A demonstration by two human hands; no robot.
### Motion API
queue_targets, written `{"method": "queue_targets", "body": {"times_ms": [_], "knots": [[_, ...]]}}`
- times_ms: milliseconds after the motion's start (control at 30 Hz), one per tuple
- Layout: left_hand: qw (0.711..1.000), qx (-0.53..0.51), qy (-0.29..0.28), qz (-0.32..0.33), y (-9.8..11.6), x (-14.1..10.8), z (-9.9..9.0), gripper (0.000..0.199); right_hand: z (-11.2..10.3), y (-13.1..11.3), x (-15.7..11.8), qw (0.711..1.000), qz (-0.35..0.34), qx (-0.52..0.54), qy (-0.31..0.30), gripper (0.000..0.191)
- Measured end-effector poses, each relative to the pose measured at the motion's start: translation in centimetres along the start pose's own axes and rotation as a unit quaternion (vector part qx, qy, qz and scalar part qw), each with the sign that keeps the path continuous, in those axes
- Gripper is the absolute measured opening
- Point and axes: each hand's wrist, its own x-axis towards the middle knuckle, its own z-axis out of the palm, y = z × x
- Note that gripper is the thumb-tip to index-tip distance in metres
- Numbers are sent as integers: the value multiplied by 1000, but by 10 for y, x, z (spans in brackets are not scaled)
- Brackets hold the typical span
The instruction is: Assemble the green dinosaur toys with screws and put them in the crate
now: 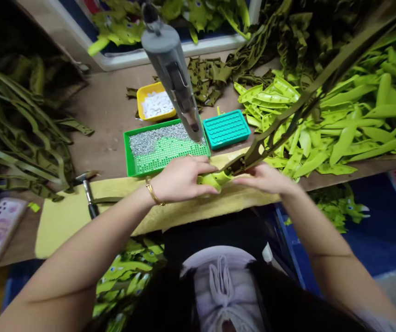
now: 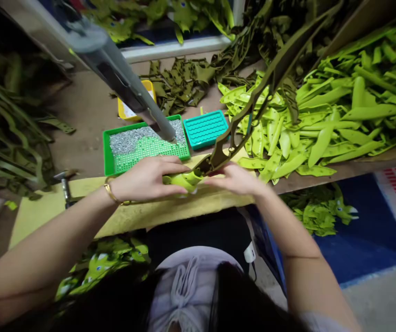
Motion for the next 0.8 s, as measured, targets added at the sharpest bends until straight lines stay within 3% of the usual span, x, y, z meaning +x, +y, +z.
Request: {"method": "queue_targets", "body": {"times_ms": [33, 100, 167, 233, 300, 367, 433, 533, 600, 700, 767, 800], "knots": [[1000, -10, -9, -7, -3, -1, -1, 52, -18, -6, 15, 998, -8, -61, -23, 32], [1000, -12, -22, -17, -6, -1, 0, 51, -50, -15, 61, 986, -31, -142, 82, 32], [999, -7, -41, -18, -6, -1, 4, 50, -67, -19, 120, 973, -43, -200, 106, 29], [998, 0, -55, -20, -3, 0, 6, 50, -67, -16, 178, 922, -18, -374, 99, 28], [998, 6, -61, -25, 1, -1, 7, 49, -56, -10, 222, 871, 28, -485, 72, 46], [998, 9, -62, -28, 4, -3, 7, 49, -43, -5, 247, 836, 55, -544, 45, 65], [998, 9, -58, -26, 4, -4, 6, 50, -37, -6, 252, 821, 49, -569, 26, 61], [999, 2, -47, -18, -1, -3, 4, 50, -50, -14, 229, 824, 21, -565, 42, 40], [999, -9, -37, -18, -7, 0, 2, 51, -73, -17, 189, 854, -15, -499, 149, 35], [998, -31, -22, -40, -18, 10, 0, 54, -105, -13, 99, 886, -86, -227, 395, 27], [997, -52, -16, -58, -23, 18, -1, 55, -105, -9, 37, 847, -140, -13, 513, 29], [996, -64, -13, -66, -24, 22, -1, 55, -96, -7, 12, 839, -162, 42, 517, 32]]}}
